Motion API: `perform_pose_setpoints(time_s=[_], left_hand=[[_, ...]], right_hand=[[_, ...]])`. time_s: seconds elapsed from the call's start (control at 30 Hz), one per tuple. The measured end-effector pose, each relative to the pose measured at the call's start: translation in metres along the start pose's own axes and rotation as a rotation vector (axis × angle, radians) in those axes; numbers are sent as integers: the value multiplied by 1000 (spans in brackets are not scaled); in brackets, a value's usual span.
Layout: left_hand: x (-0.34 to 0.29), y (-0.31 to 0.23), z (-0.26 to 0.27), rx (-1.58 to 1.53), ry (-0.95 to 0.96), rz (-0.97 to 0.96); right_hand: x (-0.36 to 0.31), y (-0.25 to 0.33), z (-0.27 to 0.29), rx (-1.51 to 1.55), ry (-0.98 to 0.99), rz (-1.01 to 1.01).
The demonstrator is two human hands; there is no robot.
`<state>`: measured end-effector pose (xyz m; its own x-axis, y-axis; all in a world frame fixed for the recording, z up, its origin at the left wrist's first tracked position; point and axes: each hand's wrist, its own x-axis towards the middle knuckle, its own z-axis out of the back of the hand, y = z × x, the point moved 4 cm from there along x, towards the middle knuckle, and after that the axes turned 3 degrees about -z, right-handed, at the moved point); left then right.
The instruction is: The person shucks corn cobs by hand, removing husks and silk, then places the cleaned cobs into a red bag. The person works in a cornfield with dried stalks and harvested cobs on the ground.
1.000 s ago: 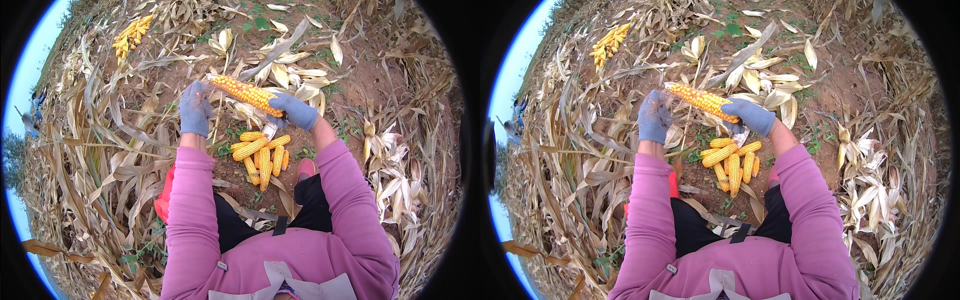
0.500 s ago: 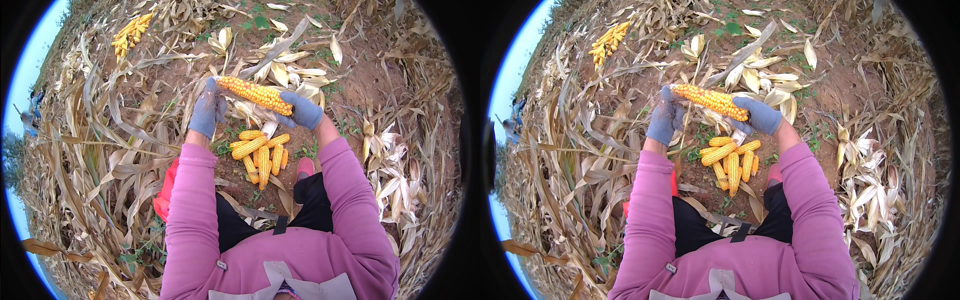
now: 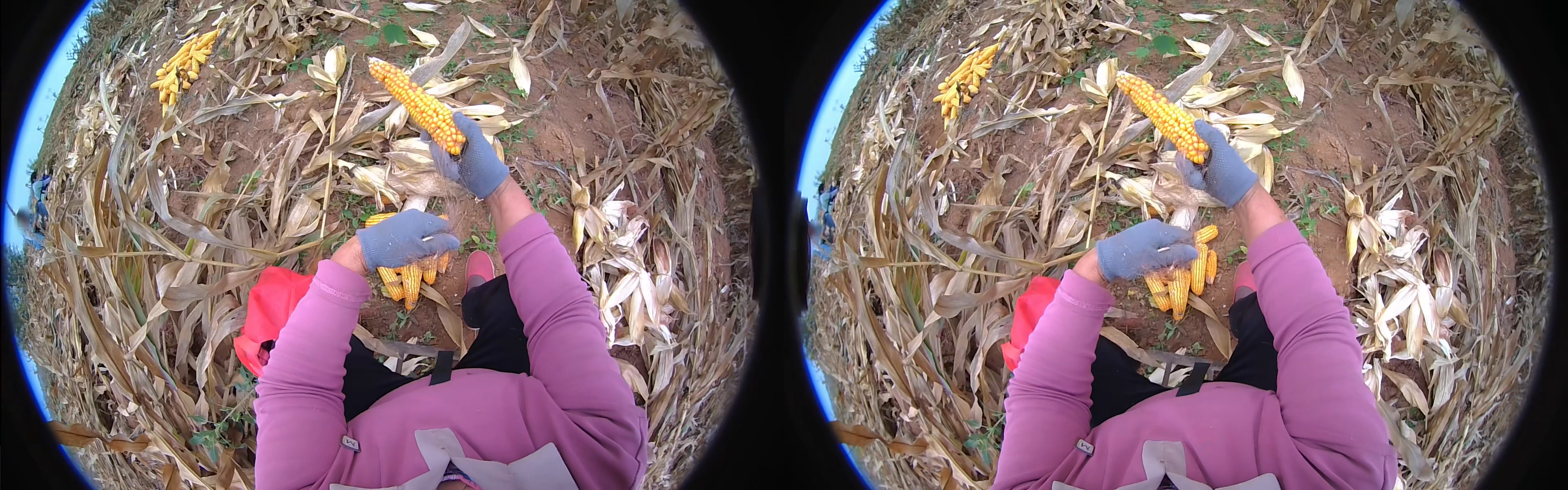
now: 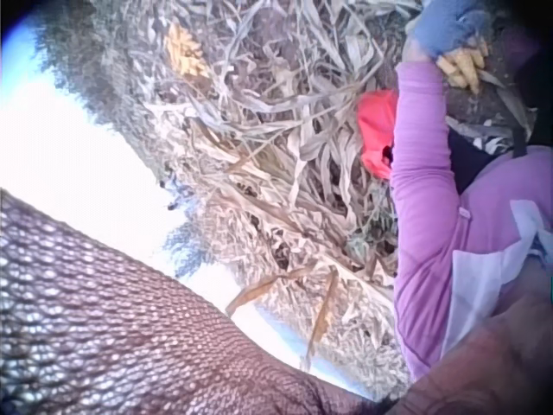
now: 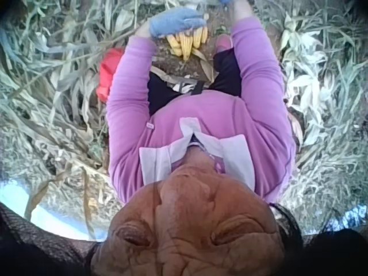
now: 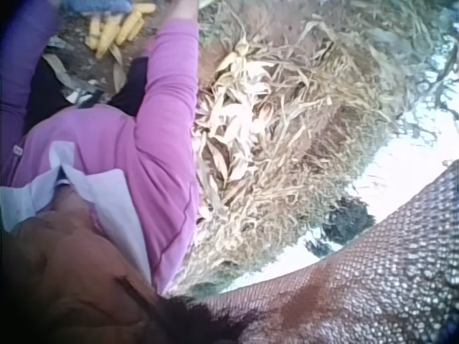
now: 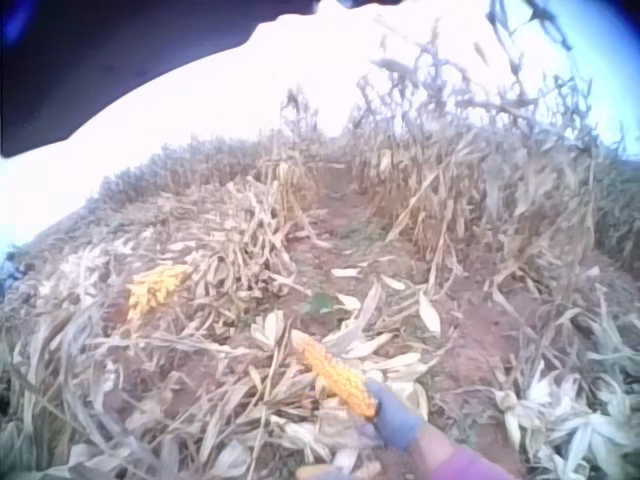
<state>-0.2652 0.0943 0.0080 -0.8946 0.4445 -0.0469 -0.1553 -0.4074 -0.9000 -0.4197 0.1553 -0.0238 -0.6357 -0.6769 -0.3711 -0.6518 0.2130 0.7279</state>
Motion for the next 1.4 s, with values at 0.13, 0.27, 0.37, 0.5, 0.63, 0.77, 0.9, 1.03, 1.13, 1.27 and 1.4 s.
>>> perform_pose_setpoints(time_s=[0.13, 0.27, 0.37, 0.5, 0.63, 0.77, 0.9, 1.03, 1.13, 1.27, 1.4], left_hand=[[4, 13, -24, 45, 166, 3], [2, 39, 1, 139, -106, 176], [-3, 51, 21, -278, -549, 124], [-4, 35, 31, -641, -586, 158], [1, 34, 19, -701, -477, 187], [1, 36, 14, -732, -424, 282], [-6, 61, 20, -471, -501, 19], [-12, 23, 29, -751, -642, 181], [-28, 27, 53, -686, -805, 104], [-74, 66, 98, -819, -1223, -10], [-102, 93, 107, -921, -1469, 73]], right_hand=[[-3, 13, 5, 91, 227, 0], [-7, 22, 14, -42, 299, 64], [-9, 17, 12, -102, 232, 18], [-17, 7, 0, -251, 225, -33], [-29, -4, -20, -445, 342, -85], [-31, -10, -23, -706, 278, 12], [-35, -4, -32, -836, 237, 79], [-23, 7, -10, -956, 59, 209], [-5, 11, 21, -985, -61, 237], [7, 10, 45, -869, -121, 150], [-2, 9, 37, -633, 32, -49]])
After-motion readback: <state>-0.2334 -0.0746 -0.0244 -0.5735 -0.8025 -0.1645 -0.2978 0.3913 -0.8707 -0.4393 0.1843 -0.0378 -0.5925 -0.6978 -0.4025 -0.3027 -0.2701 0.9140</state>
